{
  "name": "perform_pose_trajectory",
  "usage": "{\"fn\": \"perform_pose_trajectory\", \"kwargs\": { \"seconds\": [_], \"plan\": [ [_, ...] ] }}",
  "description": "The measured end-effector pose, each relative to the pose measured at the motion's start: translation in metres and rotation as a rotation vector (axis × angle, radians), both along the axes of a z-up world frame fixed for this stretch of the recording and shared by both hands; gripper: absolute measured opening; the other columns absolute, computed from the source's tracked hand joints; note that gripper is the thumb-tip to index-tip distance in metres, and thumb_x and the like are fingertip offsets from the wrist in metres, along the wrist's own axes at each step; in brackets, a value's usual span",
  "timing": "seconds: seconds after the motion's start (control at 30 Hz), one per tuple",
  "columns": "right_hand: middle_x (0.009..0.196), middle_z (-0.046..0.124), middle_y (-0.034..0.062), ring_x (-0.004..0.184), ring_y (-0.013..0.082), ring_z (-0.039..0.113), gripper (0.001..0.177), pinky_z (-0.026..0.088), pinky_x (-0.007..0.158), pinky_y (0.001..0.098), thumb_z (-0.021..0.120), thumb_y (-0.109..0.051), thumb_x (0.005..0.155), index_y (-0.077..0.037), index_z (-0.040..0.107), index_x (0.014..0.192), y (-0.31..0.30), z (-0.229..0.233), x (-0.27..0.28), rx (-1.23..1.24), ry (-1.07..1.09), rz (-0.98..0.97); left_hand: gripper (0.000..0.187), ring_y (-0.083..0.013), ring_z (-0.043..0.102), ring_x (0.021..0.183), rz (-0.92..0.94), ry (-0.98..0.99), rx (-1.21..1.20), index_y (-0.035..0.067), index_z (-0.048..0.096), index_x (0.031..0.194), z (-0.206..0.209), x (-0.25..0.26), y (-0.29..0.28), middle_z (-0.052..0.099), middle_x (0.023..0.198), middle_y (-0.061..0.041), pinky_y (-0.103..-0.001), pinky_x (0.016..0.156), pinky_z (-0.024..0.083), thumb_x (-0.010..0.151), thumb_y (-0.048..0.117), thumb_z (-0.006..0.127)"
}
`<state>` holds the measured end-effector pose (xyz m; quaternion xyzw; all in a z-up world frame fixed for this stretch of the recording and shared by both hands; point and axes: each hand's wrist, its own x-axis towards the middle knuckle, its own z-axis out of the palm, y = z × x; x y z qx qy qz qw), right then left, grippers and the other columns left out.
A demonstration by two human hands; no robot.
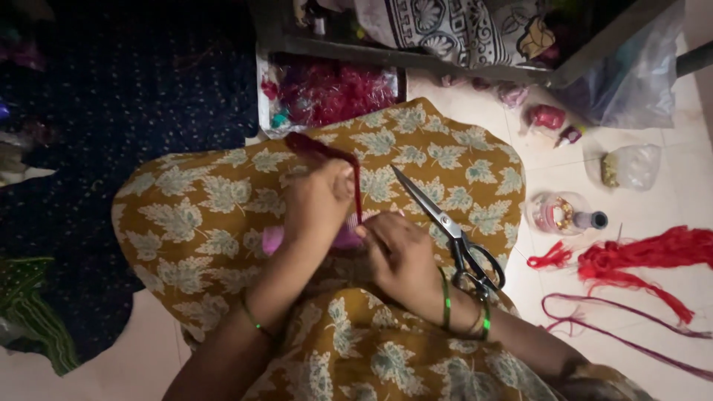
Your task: Attaching decorative tassels to the edge of a cloth piece.
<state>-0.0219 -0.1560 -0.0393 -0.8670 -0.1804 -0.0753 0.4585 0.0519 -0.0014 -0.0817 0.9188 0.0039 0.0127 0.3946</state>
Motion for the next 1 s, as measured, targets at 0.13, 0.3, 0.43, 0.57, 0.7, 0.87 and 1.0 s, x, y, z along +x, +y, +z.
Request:
{"fn": "perform_pose_trajectory", "kwargs": {
  "seconds": [0.13, 0.3, 0.43, 0.57, 0.7, 0.87, 1.0],
  "plan": [
    [0.076, 0.068, 0.0106, 0.064, 0.0207, 0.065, 0.004, 0.053, 0.053, 0.0334, 0.065, 0.002, 0.090, 0.001, 0.068, 0.087, -0.002, -0.009, -0.015, 0.005, 0.128, 0.120, 0.014, -0.0267, 0.074, 0.070, 0.116, 0.172, 0.028, 0.019, 0.076, 0.105, 0.017, 0.018, 0.009, 0.076, 0.082, -0.011, -0.043, 0.061, 0.057, 0.095, 0.020, 0.067],
    [0.082, 0.065, 0.0134, 0.071, 0.0228, 0.064, 0.005, 0.054, 0.061, 0.0355, 0.067, 0.001, 0.088, 0.002, 0.064, 0.092, -0.005, 0.026, -0.016, 0.021, 0.050, 0.181, 0.016, -0.0281, 0.074, 0.071, 0.120, 0.033, 0.028, 0.017, 0.075, 0.107, -0.025, 0.019, 0.010, 0.075, 0.085, -0.013, -0.042, 0.062, 0.059, 0.094, 0.015, 0.065],
    [0.080, 0.067, 0.0125, 0.073, 0.0226, 0.065, 0.005, 0.056, 0.063, 0.0364, 0.071, -0.002, 0.089, 0.000, 0.069, 0.094, -0.016, 0.044, 0.008, -0.009, 0.021, 0.049, 0.028, -0.0276, 0.071, 0.076, 0.143, -0.425, -0.014, 0.010, 0.064, 0.125, -0.036, 0.031, 0.015, 0.075, 0.091, -0.012, -0.038, 0.059, 0.055, 0.097, 0.008, 0.061],
    [0.078, 0.075, 0.0035, 0.059, 0.0178, 0.074, 0.011, 0.058, 0.054, 0.0303, 0.067, -0.017, 0.095, -0.010, 0.075, 0.099, -0.060, 0.032, 0.048, -0.121, 0.497, -0.184, 0.086, -0.0169, 0.065, 0.062, 0.037, 0.370, 0.053, 0.030, 0.033, 0.164, 0.057, 0.029, 0.019, 0.067, 0.084, -0.003, -0.029, 0.048, 0.053, 0.089, 0.003, 0.064],
    [0.080, 0.076, 0.0074, 0.066, 0.0119, 0.077, 0.015, 0.060, 0.059, 0.0260, 0.060, -0.012, 0.098, -0.003, 0.072, 0.096, -0.100, 0.065, 0.077, -0.004, 0.216, -0.098, 0.031, -0.0137, 0.058, 0.054, -0.119, 0.367, 0.148, 0.023, 0.063, 0.132, 0.110, 0.024, 0.024, 0.070, 0.076, -0.005, -0.027, 0.044, 0.045, 0.101, 0.017, 0.058],
    [0.079, 0.067, 0.0060, 0.063, 0.0124, 0.070, 0.014, 0.057, 0.054, 0.0258, 0.062, -0.011, 0.101, 0.002, 0.066, 0.098, -0.134, 0.083, 0.090, 0.166, 0.237, -0.134, 0.014, -0.0125, 0.060, 0.064, -0.258, 0.168, 0.044, 0.017, 0.078, 0.102, 0.141, 0.030, 0.039, 0.069, 0.083, -0.001, -0.025, 0.055, 0.053, 0.099, 0.023, 0.065],
    [0.080, 0.065, 0.0025, 0.067, 0.0113, 0.064, 0.017, 0.053, 0.059, 0.0248, 0.065, -0.016, 0.105, 0.000, 0.066, 0.100, -0.137, 0.060, 0.094, 0.356, 0.259, -0.155, 0.011, -0.0190, 0.058, 0.107, -0.483, -0.122, -0.131, 0.012, 0.078, 0.090, 0.185, 0.032, 0.045, 0.064, 0.122, -0.006, -0.033, 0.089, 0.054, 0.092, 0.021, 0.073]
  ]
}}
